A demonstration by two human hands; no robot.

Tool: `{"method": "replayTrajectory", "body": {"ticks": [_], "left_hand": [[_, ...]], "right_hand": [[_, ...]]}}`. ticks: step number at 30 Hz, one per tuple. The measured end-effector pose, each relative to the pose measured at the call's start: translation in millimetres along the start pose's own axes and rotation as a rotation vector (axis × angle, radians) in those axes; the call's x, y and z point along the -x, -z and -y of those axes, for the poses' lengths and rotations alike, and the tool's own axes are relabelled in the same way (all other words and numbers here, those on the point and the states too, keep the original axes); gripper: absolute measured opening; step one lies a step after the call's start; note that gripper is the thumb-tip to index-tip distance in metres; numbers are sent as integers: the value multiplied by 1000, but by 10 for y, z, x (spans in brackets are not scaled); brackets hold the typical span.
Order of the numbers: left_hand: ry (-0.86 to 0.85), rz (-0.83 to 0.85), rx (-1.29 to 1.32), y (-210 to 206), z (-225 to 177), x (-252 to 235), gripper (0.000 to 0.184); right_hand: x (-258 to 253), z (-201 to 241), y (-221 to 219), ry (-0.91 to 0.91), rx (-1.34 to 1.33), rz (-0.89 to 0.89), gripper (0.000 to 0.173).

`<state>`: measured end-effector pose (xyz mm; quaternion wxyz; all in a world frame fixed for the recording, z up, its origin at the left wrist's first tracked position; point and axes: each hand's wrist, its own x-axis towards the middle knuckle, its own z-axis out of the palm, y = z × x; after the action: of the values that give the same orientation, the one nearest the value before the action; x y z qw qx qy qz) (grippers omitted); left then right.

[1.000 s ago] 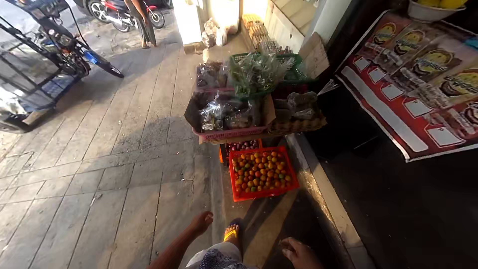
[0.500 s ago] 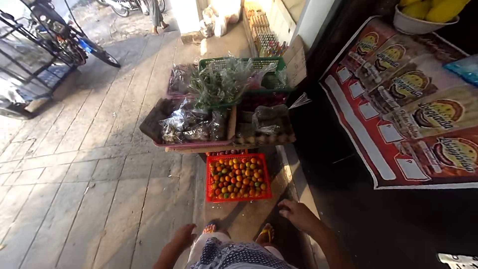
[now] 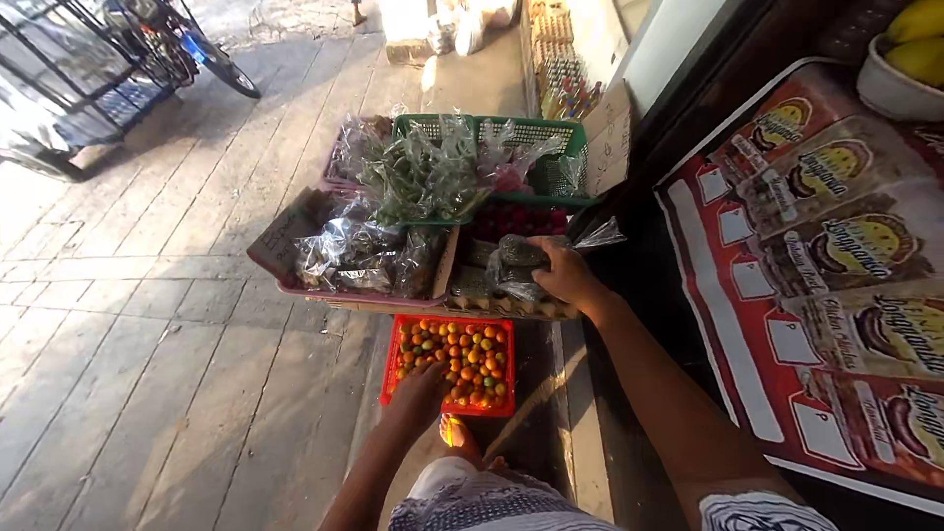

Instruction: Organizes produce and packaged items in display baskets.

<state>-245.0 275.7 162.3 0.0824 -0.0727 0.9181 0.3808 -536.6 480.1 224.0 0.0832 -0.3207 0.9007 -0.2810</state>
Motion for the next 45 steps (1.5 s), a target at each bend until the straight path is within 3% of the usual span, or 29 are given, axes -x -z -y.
{"method": "replayTrajectory", "body": {"ticks": [3, 5, 10, 13, 17, 20, 25, 29, 33, 36, 38, 42, 45], "left_hand": [[-203, -189, 11, 241, -383, -599, 32], [-248, -263, -10, 420, -626, -964, 31], [-160, -166, -146, 667, -889, -1744, 38], [-85, -80, -211, 706, -947, -2087, 43], [41, 69, -313, 649, -978, -2362, 56], [158, 194, -395, 618, -994, -2551, 69], [299, 333, -452, 606, -1060, -2836, 83], [377, 398, -483, 659, -1149, -2973, 81], [387, 422, -495, 695, -1120, -3057, 81], [391, 461, -502, 686, -1113, -3085, 81], [399, 477, -504, 696, -1131, -3104, 83], [394, 511, -535, 725, -1157, -3141, 84], [343, 523, -545, 723, -1123, -3165, 85]], "right_hand": [[-416, -115, -158, 97, 93, 143, 86], [-612, -93, -171, 67, 141, 272, 92], [-869, -120, -134, 46, 122, 432, 71], [-948, -191, 62, 48, -12, 362, 63], [-1119, -531, 518, 74, -194, 160, 74], [-1500, -835, 989, 87, -182, 48, 72], [-2462, -1282, 1507, -118, 42, 28, 56], [-3166, -1730, 1224, -175, 275, 207, 52], [-3582, -2012, 900, -171, 189, 230, 51], [-3640, -2107, 828, -249, -20, 142, 64], [-3638, -2132, 813, -308, -24, 140, 65], [-3611, -2140, 779, -309, 167, 360, 53], [-3593, -2155, 729, -260, 169, 464, 44]]}}
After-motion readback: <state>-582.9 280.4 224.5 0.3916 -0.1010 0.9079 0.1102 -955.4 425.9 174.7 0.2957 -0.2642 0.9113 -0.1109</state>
